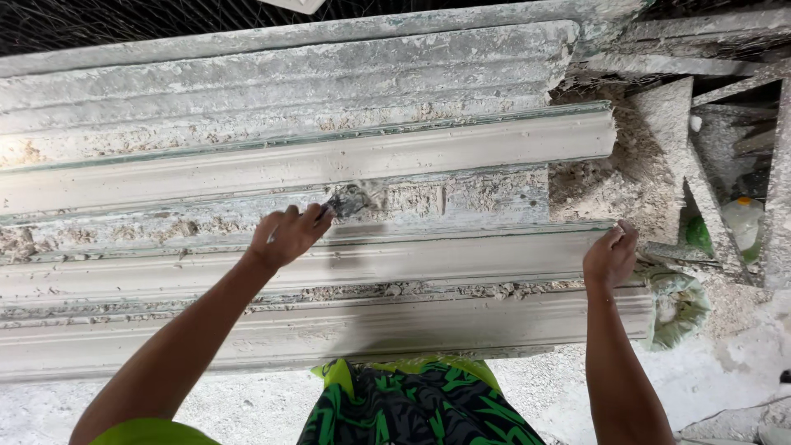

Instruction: The person uses a small scraper to remove dried plaster residue from the grooves of decorative cornice mouldings laid on a work surface, working along the profiles section by section and brushing debris aside by hand.

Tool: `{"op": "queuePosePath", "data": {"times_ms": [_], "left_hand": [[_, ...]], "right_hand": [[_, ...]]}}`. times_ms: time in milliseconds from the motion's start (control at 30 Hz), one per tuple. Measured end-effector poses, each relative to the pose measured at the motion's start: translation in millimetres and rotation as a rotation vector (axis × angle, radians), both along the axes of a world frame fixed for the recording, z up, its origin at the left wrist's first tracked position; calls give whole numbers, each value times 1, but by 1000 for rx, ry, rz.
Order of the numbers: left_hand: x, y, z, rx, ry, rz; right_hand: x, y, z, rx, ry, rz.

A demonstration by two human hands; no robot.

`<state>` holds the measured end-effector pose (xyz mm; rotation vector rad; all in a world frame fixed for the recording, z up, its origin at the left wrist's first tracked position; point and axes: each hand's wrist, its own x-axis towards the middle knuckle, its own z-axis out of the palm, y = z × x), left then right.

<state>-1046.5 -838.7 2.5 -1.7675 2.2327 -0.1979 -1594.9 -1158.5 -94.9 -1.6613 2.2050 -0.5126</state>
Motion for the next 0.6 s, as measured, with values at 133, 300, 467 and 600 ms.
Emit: {"op": "queuePosePath", "data": {"times_ms": [133, 300, 467, 600], "left_hand": [[8, -14, 0, 96, 48, -47], [43, -1, 15, 391, 81, 79], [-33, -71, -13, 242, 135, -42], [-113, -137, -19, 162, 124, -123]], "right_hand": [[-4, 1, 2, 43, -13, 34], [-4, 1, 2, 17, 12, 61], [4, -1, 6, 121, 37, -21], [-1, 2, 11, 52, -28, 54]]}}
